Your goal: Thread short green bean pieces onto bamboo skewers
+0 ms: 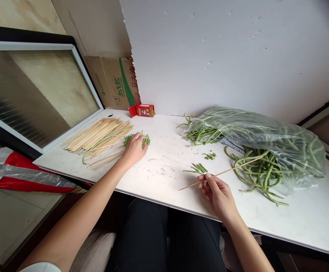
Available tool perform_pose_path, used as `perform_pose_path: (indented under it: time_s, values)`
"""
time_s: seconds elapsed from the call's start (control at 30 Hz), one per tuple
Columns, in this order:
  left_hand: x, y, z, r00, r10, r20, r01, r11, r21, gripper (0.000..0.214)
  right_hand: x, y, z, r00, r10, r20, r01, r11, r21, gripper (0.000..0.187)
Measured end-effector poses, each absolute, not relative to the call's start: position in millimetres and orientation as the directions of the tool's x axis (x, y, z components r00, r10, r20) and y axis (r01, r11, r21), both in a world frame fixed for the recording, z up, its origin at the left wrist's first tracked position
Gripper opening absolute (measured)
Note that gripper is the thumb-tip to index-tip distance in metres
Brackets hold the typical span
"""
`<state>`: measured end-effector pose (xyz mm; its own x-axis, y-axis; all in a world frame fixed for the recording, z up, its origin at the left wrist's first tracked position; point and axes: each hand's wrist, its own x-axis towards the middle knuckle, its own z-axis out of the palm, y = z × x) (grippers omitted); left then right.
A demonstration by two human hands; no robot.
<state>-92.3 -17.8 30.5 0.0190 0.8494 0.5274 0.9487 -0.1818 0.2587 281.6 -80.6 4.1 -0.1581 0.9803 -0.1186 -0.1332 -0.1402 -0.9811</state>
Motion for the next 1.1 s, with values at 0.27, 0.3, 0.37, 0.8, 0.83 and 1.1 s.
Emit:
perform_pose_path:
  time_s: [0.27,0.3,0.37,0.8,0.83,1.1]
  values:
    - [-48,-78,60,-0.010,0.860,0.511,0.863,-0.250,0.438,0.015,276,-87,20,-0.159,0.981,-0.111,-0.057,-0.121,-0.991,0.057]
    - [-34,-93,64,0.007,0.896,0.444,0.813,-0.264,0.520,0.014,275,-89,23,-0.172,0.980,-0.102,-0.023,-0.107,-0.994,0.058]
    - [-5,-120,68,0.065,0.955,0.291,0.686,-0.254,0.682,0.017,271,-95,30,-0.208,0.975,-0.080,0.032,-0.075,-0.997,0.058]
    - [42,-146,50,0.154,0.980,0.129,0.491,-0.189,0.850,0.021,271,-99,40,-0.307,0.951,0.029,0.288,0.122,-0.950,0.054]
    - [35,-144,45,0.115,0.981,0.153,0.507,-0.191,0.841,0.022,277,-95,39,-0.278,0.959,0.046,0.315,0.136,-0.939,0.055]
    - [-25,-126,7,-0.065,0.923,0.378,0.746,-0.207,0.633,0.022,326,-66,21,-0.137,0.952,0.274,0.659,0.294,-0.693,0.054]
